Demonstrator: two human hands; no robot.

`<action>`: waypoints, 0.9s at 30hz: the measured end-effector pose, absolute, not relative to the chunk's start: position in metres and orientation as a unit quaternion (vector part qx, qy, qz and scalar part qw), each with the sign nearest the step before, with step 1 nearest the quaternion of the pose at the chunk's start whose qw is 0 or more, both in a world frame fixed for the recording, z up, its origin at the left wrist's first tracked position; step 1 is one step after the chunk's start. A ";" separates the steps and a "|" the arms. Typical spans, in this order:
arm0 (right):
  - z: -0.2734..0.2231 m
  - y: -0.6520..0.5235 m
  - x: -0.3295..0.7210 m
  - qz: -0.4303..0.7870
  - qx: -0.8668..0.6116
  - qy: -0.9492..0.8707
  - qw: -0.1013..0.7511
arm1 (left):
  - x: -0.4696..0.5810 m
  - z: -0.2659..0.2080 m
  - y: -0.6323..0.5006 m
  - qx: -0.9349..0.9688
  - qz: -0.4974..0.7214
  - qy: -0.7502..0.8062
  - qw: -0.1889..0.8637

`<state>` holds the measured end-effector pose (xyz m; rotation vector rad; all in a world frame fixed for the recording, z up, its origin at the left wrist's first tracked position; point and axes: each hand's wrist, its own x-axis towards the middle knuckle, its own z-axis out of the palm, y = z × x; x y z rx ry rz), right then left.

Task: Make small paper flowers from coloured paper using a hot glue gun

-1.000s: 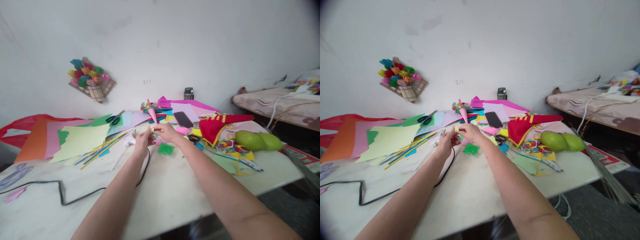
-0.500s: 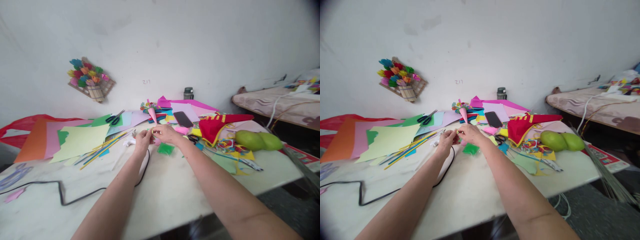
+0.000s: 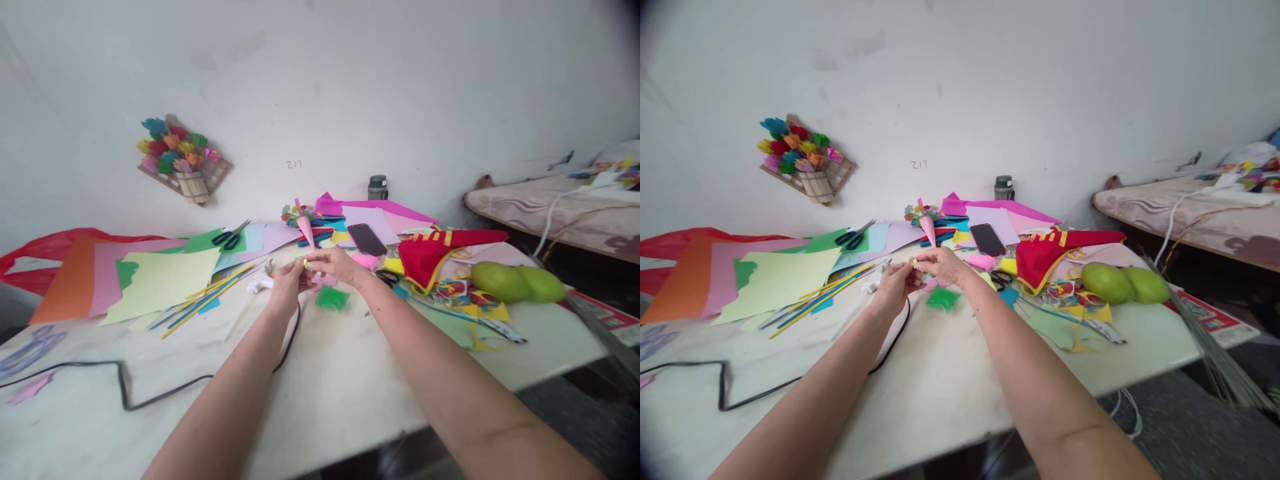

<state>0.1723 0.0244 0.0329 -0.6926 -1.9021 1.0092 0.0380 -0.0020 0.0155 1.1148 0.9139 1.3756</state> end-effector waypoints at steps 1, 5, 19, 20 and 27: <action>0.032 0.024 0.171 0.409 -0.278 -0.753 0.434 | 0.038 0.016 -0.002 0.468 0.580 0.380 0.548; 0.030 0.026 0.166 0.418 -0.289 -0.725 0.465 | 0.040 0.016 -0.003 0.455 0.581 0.362 0.569; 0.034 0.023 0.171 0.381 -0.275 -0.759 0.450 | 0.041 0.015 -0.003 0.437 0.615 0.347 0.557; 0.034 0.022 0.171 0.386 -0.274 -0.761 0.444 | 0.041 0.015 -0.003 0.434 0.622 0.349 0.551; 0.031 0.023 0.164 0.440 -0.254 -0.728 0.459 | 0.042 0.017 -0.005 0.436 0.627 0.352 0.541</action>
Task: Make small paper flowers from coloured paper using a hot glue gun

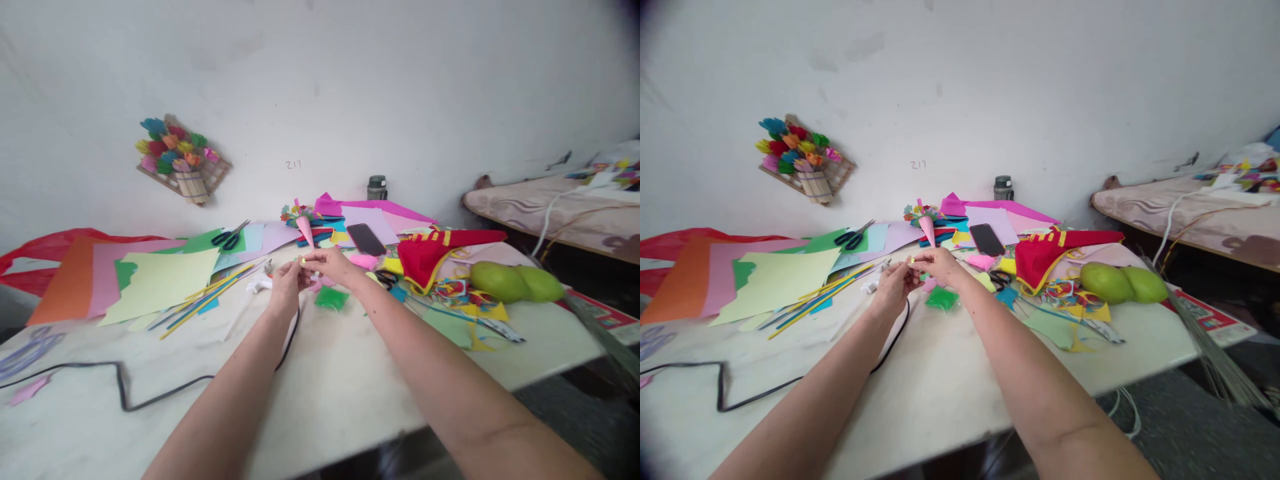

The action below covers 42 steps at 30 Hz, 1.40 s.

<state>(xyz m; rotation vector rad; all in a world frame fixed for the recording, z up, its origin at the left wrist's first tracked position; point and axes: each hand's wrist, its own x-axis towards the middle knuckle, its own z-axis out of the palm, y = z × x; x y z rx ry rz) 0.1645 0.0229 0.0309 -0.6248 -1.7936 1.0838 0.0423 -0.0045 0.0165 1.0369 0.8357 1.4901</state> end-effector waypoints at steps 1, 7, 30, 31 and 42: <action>0.031 0.023 0.164 0.444 -0.256 -0.722 0.464 | 0.043 0.017 -0.005 0.438 0.627 0.351 0.540; 0.032 0.022 0.163 0.426 -0.299 -0.688 0.506 | 0.044 0.017 -0.002 0.447 0.640 0.384 0.493; 0.032 0.033 0.172 0.516 -0.304 -0.535 0.595 | 0.039 0.011 0.001 0.427 0.613 0.330 0.577; 0.031 0.033 0.173 0.519 -0.297 -0.543 0.589 | 0.039 0.011 0.001 0.427 0.613 0.328 0.577; 0.030 0.029 0.177 0.565 -0.287 -0.567 0.526 | 0.037 0.011 0.001 0.422 0.625 0.313 0.577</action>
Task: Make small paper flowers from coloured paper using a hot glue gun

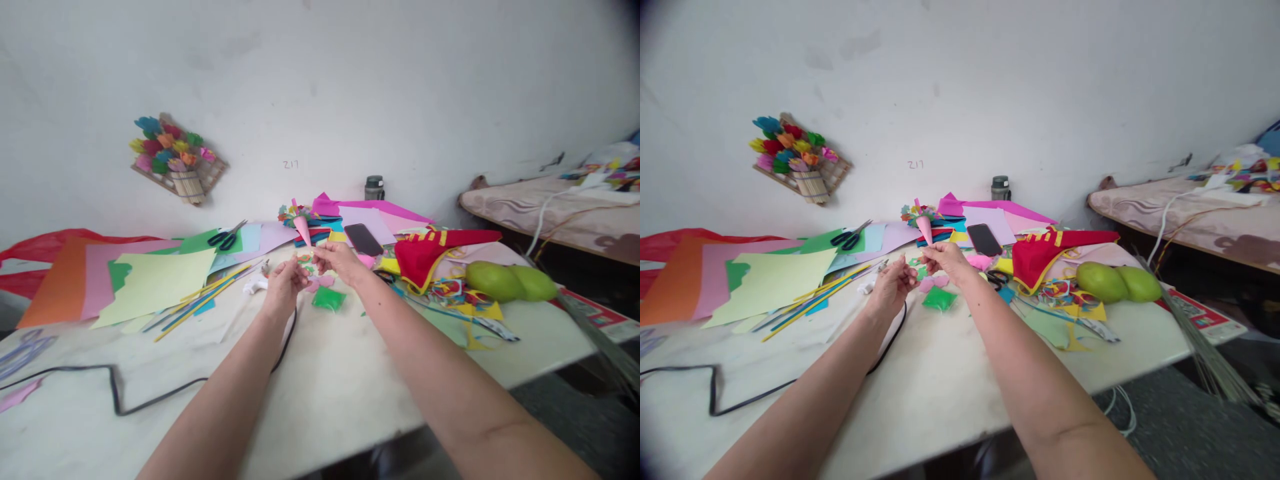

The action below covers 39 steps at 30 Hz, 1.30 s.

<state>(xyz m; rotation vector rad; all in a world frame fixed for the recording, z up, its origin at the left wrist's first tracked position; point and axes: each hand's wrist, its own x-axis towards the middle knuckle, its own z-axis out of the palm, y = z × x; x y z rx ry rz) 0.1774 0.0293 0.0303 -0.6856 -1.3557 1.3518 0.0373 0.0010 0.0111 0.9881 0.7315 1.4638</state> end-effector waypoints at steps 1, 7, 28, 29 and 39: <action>0.030 0.029 0.178 0.567 -0.289 -0.565 0.525 | 0.037 0.011 0.001 0.426 0.624 0.311 0.576; 0.031 0.029 0.176 0.589 -0.288 -0.546 0.522 | 0.036 0.010 0.000 0.450 0.601 0.310 0.583; 0.029 0.019 0.150 0.586 -0.317 -0.516 0.539 | 0.041 0.012 0.000 0.442 0.644 0.321 0.536; 0.029 0.018 0.148 0.585 -0.321 -0.505 0.547 | 0.042 0.012 0.000 0.444 0.652 0.321 0.524; 0.025 0.018 0.146 0.567 -0.310 -0.558 0.521 | 0.040 0.011 0.001 0.458 0.646 0.329 0.513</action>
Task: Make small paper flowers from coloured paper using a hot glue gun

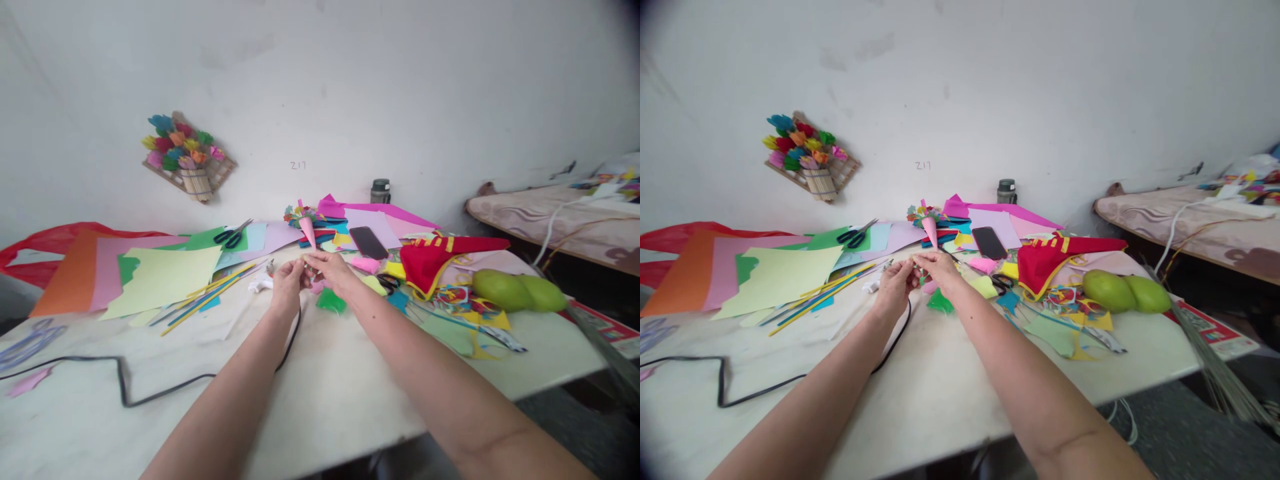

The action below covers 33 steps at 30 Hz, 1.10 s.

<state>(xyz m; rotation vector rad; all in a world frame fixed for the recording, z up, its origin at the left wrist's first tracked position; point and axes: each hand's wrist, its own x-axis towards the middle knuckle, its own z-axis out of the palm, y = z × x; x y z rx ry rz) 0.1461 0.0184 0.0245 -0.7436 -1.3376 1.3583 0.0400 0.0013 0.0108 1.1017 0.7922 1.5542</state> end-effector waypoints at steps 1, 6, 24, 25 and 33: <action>0.025 0.020 0.149 0.556 -0.308 -0.578 0.512 | 0.039 0.011 0.001 0.460 0.640 0.334 0.517; 0.031 0.022 0.161 0.486 -0.319 -0.655 0.482 | 0.036 0.015 -0.001 0.463 0.612 0.353 0.535; 0.039 0.019 0.166 0.400 -0.372 -0.728 0.414 | 0.034 0.013 -0.002 0.475 0.567 0.382 0.555; 0.037 0.020 0.165 0.399 -0.376 -0.724 0.419 | 0.035 0.013 -0.002 0.469 0.568 0.383 0.558; 0.027 0.022 0.157 0.284 -0.407 -0.752 0.434 | 0.036 0.012 -0.001 0.428 0.593 0.399 0.554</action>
